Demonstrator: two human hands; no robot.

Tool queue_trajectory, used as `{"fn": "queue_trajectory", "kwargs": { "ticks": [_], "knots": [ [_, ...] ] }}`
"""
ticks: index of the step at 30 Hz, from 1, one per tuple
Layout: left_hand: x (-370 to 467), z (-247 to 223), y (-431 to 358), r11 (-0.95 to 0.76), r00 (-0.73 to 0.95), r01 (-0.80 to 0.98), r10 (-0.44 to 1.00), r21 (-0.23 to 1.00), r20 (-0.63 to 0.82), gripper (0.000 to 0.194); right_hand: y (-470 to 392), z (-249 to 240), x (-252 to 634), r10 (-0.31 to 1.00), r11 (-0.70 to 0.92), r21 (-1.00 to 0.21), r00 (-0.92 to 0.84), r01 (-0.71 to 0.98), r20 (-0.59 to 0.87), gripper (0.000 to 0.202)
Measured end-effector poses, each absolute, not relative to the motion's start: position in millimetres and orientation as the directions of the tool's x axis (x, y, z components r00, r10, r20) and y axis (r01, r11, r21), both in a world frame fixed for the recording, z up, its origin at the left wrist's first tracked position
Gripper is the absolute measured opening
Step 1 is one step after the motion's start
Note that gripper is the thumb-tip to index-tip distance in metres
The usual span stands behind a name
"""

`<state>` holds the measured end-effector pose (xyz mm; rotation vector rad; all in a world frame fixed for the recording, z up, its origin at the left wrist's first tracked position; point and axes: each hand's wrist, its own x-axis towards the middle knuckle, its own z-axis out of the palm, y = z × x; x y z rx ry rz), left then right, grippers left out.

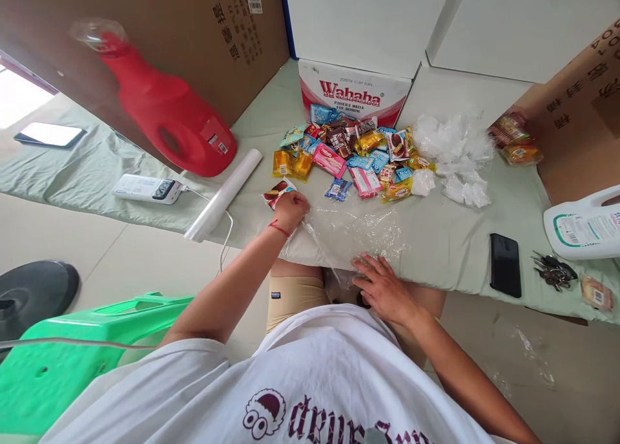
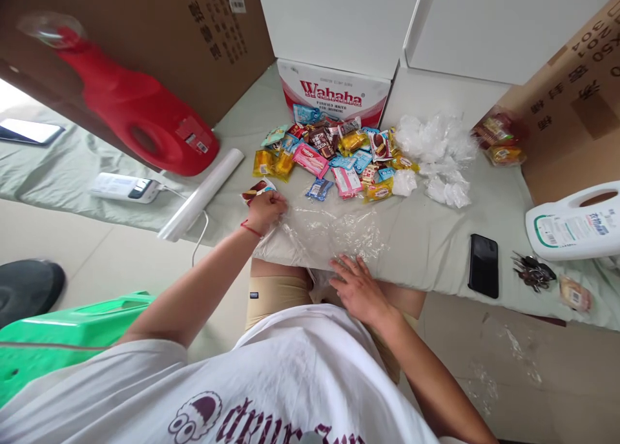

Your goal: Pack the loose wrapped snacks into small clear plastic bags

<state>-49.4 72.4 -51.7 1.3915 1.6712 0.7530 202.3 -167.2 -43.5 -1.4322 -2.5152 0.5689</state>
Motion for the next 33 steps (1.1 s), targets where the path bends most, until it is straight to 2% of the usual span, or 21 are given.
{"fn": "queue_trajectory", "kwargs": {
  "ticks": [3, 6, 8, 10, 12, 14, 16, 19, 21, 23, 24, 27, 29, 31, 33],
  "knots": [
    [-71.0, -48.7, 51.2, 0.235, -0.017, 0.618, 0.958, 0.751, -0.286, 0.012, -163.0, -35.7, 218.2, 0.898, 0.408, -0.542, -0.432, 0.735, 0.089, 0.035],
    [-82.5, -40.4, 25.6, 0.190, 0.001, 0.727, 0.961, 0.660, -0.278, 0.019, -144.0, -23.5, 220.9, 0.961, 0.277, -0.667, -0.206, 0.692, 0.186, 0.034],
    [-82.9, -32.2, 7.8, 0.112, -0.005, 0.820, 0.982, 0.561, -0.190, 0.023, -123.5, -17.4, 211.2, 0.981, 0.172, -0.664, -0.066, 0.728, 0.182, 0.035],
    [-78.4, -22.4, -8.8, 0.028, -0.003, 0.905, 0.998, 0.424, -0.058, 0.030, -100.0, -16.2, 191.3, 0.989, 0.108, -0.594, -0.028, 0.797, 0.143, 0.032],
    [-71.3, -11.5, -23.1, -0.048, 0.028, 0.949, 0.997, 0.310, 0.068, 0.039, -78.3, -21.0, 164.1, 0.992, 0.123, -0.512, -0.088, 0.850, 0.091, 0.035],
    [-64.0, 0.3, -35.7, -0.117, 0.073, 0.955, 0.984, 0.274, 0.163, 0.040, -62.5, -30.9, 135.2, 0.986, 0.161, -0.456, -0.160, 0.876, 0.041, 0.055],
    [-56.1, 11.4, -46.8, -0.204, 0.134, 0.937, 0.960, 0.283, 0.248, 0.035, -53.9, -43.2, 111.1, 0.979, 0.187, -0.421, -0.205, 0.888, 0.002, 0.067],
    [-38.4, 18.3, -55.3, -0.448, 0.345, 0.819, 0.884, 0.357, 0.316, 0.023, -50.0, -58.9, 91.6, 0.959, 0.262, -0.412, -0.283, 0.873, 0.010, 0.057],
    [-22.6, 11.5, -48.1, -0.595, 0.513, 0.676, 0.803, 0.435, 0.303, 0.026, -49.1, -64.3, 90.8, 0.934, 0.341, -0.428, -0.353, 0.837, 0.054, 0.053],
    [-8.9, -4.3, -28.7, -0.613, 0.582, 0.610, 0.777, 0.503, 0.241, 0.033, -49.6, -65.2, 99.4, 0.901, 0.419, -0.432, -0.423, 0.799, 0.091, 0.053],
    [-4.9, -14.2, -16.1, -0.584, 0.575, 0.635, 0.794, 0.505, 0.195, 0.035, -51.5, -64.5, 107.3, 0.879, 0.462, -0.425, -0.467, 0.779, 0.099, 0.053],
    [-8.7, -44.0, 15.5, -0.466, 0.486, 0.784, 0.872, 0.410, 0.061, 0.041, -69.6, -61.8, 144.5, 0.776, 0.598, -0.403, -0.626, 0.693, 0.076, 0.055],
    [-20.1, -59.5, 19.0, -0.452, 0.471, 0.817, 0.881, 0.359, 0.039, 0.046, -90.8, -60.0, 177.4, 0.726, 0.639, -0.417, -0.685, 0.647, 0.049, 0.058],
    [-30.7, -70.2, 6.4, -0.495, 0.505, 0.804, 0.861, 0.328, 0.061, 0.049, -109.9, -55.5, 210.9, 0.721, 0.625, -0.463, -0.692, 0.628, 0.035, 0.055],
    [-35.1, -76.0, -14.4, -0.531, 0.531, 0.792, 0.843, 0.302, 0.088, 0.054, -114.1, -44.9, 238.6, 0.774, 0.541, -0.535, -0.633, 0.649, 0.015, 0.041]
  ]
}}
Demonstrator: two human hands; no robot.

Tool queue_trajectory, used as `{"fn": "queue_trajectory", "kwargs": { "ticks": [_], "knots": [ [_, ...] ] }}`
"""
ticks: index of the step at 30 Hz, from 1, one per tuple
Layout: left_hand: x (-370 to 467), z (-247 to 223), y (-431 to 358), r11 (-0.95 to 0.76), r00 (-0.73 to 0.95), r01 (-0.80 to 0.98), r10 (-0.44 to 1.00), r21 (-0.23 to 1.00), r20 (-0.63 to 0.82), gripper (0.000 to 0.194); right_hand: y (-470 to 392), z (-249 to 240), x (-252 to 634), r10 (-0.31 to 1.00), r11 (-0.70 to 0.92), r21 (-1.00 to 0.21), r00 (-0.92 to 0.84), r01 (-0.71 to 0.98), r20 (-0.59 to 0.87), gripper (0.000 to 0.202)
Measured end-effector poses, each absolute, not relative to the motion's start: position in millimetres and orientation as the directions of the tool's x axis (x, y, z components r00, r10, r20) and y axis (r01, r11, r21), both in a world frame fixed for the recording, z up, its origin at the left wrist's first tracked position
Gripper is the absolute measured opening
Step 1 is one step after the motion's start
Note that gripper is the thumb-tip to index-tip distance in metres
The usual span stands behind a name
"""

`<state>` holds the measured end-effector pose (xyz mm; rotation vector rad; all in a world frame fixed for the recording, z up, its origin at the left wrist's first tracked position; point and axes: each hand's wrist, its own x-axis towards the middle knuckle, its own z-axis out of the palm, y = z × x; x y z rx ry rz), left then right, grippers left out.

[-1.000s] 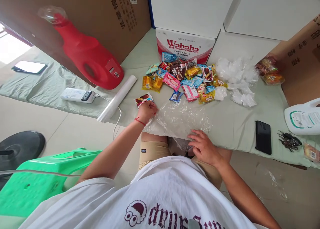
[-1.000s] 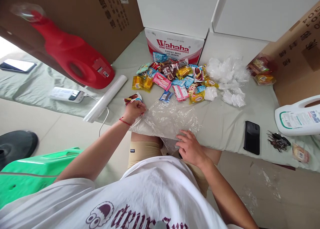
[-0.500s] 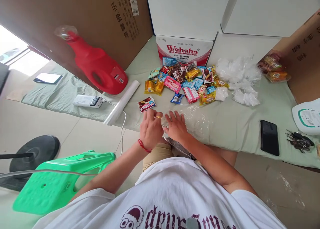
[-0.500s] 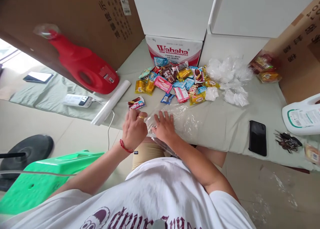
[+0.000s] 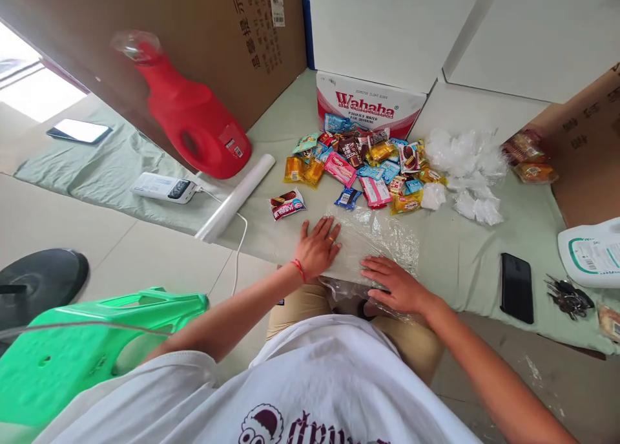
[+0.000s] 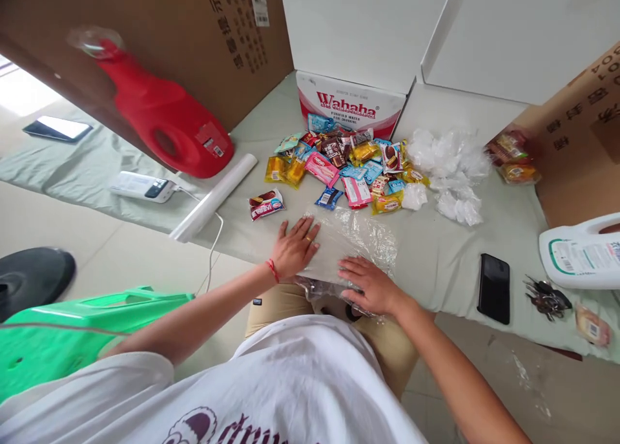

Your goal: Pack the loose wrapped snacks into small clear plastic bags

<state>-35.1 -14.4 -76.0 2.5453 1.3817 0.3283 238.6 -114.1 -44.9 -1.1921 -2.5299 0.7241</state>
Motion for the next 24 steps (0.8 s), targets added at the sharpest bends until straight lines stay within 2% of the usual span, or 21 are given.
{"fn": "queue_trajectory", "kwargs": {
  "ticks": [2, 3, 5, 7, 10, 12, 15, 17, 19, 21, 24],
  "knots": [
    [-33.3, -77.9, -32.6, -0.527, 0.524, 0.801, 0.847, 0.284, 0.094, 0.058, -94.8, -28.6, 254.4, 0.895, 0.371, -0.551, -0.446, 0.748, -0.004, 0.045],
    [-31.1, -77.9, -38.4, -0.517, 0.514, 0.811, 0.853, 0.276, 0.089, 0.059, -76.1, -19.8, 256.7, 0.951, 0.267, -0.520, -0.310, 0.811, 0.003, 0.050],
    [-27.5, -76.7, -42.1, -0.501, 0.501, 0.826, 0.863, 0.259, 0.074, 0.060, -26.7, -5.0, 250.3, 0.995, 0.070, -0.391, -0.035, 0.918, 0.098, 0.049],
    [-26.8, -75.0, -37.7, -0.510, 0.512, 0.825, 0.857, 0.242, 0.060, 0.060, 26.8, 2.6, 232.8, 0.987, -0.064, -0.234, 0.096, 0.970, 0.125, 0.053],
    [-31.6, -73.2, -25.6, -0.546, 0.548, 0.804, 0.834, 0.234, 0.063, 0.058, 84.2, 0.5, 203.6, 0.973, -0.227, -0.079, 0.222, 0.971, -0.064, 0.075],
    [-36.0, -73.4, -19.4, -0.564, 0.562, 0.790, 0.823, 0.242, 0.086, 0.057, 98.5, -3.0, 196.0, 0.962, -0.242, -0.002, 0.240, 0.970, -0.132, 0.077],
    [-40.5, -75.2, -15.8, -0.573, 0.561, 0.775, 0.818, 0.265, 0.127, 0.057, 95.4, 3.9, 214.3, 0.962, -0.222, 0.095, 0.234, 0.970, -0.139, 0.066],
    [-41.7, -76.0, -15.6, -0.577, 0.561, 0.766, 0.815, 0.284, 0.144, 0.057, 92.4, 18.3, 237.0, 0.970, -0.185, 0.114, 0.200, 0.976, -0.138, 0.065],
    [-42.0, -76.2, -15.6, -0.583, 0.565, 0.755, 0.811, 0.300, 0.153, 0.057, 98.0, 33.1, 252.4, 0.989, -0.101, 0.050, 0.106, 0.994, -0.102, 0.071],
    [-42.4, -76.0, -15.2, -0.584, 0.566, 0.749, 0.809, 0.312, 0.156, 0.057, 113.3, 39.1, 250.2, 0.999, 0.024, -0.078, -0.027, 0.997, -0.037, 0.076],
    [-43.5, -75.8, -14.3, -0.582, 0.564, 0.746, 0.810, 0.323, 0.160, 0.057, 144.9, 22.9, 215.0, 0.984, 0.175, -0.223, -0.166, 0.959, 0.057, 0.074]
  ]
}}
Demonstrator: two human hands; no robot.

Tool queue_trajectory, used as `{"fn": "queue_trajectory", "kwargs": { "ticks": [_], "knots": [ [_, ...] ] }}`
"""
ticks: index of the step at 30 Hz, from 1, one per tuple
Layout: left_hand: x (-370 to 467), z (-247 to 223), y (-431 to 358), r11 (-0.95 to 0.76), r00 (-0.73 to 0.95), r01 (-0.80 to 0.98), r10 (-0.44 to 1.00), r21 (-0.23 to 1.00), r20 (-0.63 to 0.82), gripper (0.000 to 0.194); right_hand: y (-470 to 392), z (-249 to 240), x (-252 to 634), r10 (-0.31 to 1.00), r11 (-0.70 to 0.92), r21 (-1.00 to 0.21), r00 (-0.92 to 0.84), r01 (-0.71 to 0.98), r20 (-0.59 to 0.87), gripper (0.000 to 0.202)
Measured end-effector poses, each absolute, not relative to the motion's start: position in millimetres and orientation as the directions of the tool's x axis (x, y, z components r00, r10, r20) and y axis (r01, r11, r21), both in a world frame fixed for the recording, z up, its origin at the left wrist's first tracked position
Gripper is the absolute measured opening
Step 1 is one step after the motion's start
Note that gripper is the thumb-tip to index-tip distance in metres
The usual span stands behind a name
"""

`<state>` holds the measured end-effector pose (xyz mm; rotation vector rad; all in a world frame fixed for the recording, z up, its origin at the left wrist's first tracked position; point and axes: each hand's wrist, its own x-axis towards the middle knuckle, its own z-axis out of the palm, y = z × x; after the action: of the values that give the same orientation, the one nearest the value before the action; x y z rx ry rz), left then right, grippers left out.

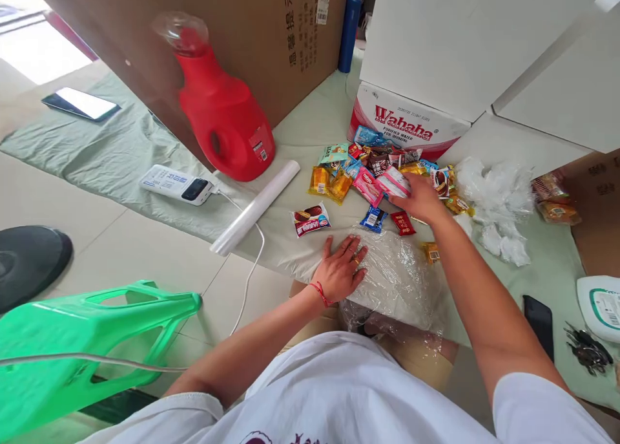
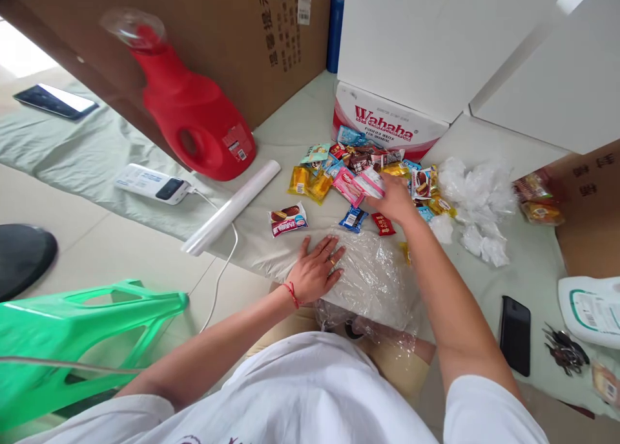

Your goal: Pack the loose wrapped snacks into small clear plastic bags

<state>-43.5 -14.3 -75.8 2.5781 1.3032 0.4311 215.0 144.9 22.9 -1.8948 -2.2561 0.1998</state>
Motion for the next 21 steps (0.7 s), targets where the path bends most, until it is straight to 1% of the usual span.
{"fn": "queue_trajectory", "kwargs": {
  "ticks": [2, 4, 6, 8, 9, 11, 14, 17, 19, 21],
  "knots": [
    [-44.3, -75.8, -14.0, -0.586, 0.565, 0.740, 0.808, 0.330, 0.166, 0.056, 161.8, 0.9, 184.0, 0.978, 0.206, -0.232, -0.195, 0.951, 0.068, 0.075],
    [-44.9, -75.9, -13.9, -0.588, 0.566, 0.735, 0.806, 0.338, 0.172, 0.055, 170.0, -20.6, 159.7, 0.977, 0.212, -0.194, -0.206, 0.958, 0.050, 0.083],
    [-45.2, -76.1, -13.9, -0.587, 0.563, 0.732, 0.807, 0.346, 0.178, 0.055, 171.5, -34.4, 147.9, 0.973, 0.230, -0.136, -0.222, 0.964, 0.068, 0.087],
    [-45.1, -76.5, -13.9, -0.585, 0.561, 0.730, 0.808, 0.353, 0.181, 0.055, 170.5, -37.1, 148.7, 0.966, 0.245, -0.112, -0.231, 0.963, 0.119, 0.081],
    [-45.0, -76.7, -13.8, -0.584, 0.560, 0.729, 0.809, 0.356, 0.180, 0.055, 170.0, -34.6, 153.0, 0.965, 0.242, -0.126, -0.225, 0.962, 0.137, 0.076],
    [-44.5, -77.3, -13.7, -0.581, 0.556, 0.730, 0.811, 0.360, 0.180, 0.055, 168.0, -24.5, 168.1, 0.972, 0.214, -0.203, -0.187, 0.956, 0.143, 0.068],
    [-43.6, -78.0, -13.7, -0.576, 0.549, 0.734, 0.815, 0.360, 0.186, 0.055, 157.8, -5.3, 203.4, 0.987, 0.131, -0.366, -0.087, 0.921, 0.135, 0.055],
    [-43.0, -78.1, -13.8, -0.579, 0.549, 0.733, 0.814, 0.358, 0.190, 0.055, 137.6, 9.2, 241.0, 0.998, 0.035, -0.540, 0.002, 0.841, 0.068, 0.047],
    [-42.8, -77.8, -14.0, -0.579, 0.552, 0.733, 0.813, 0.357, 0.186, 0.054, 124.5, 14.0, 256.6, 1.000, -0.011, -0.583, 0.021, 0.813, 0.010, 0.046],
    [-42.6, -77.4, -14.3, -0.577, 0.551, 0.736, 0.815, 0.353, 0.181, 0.054, 117.4, 13.7, 258.6, 1.000, -0.018, -0.557, 0.014, 0.830, -0.011, 0.050]
  ]
}}
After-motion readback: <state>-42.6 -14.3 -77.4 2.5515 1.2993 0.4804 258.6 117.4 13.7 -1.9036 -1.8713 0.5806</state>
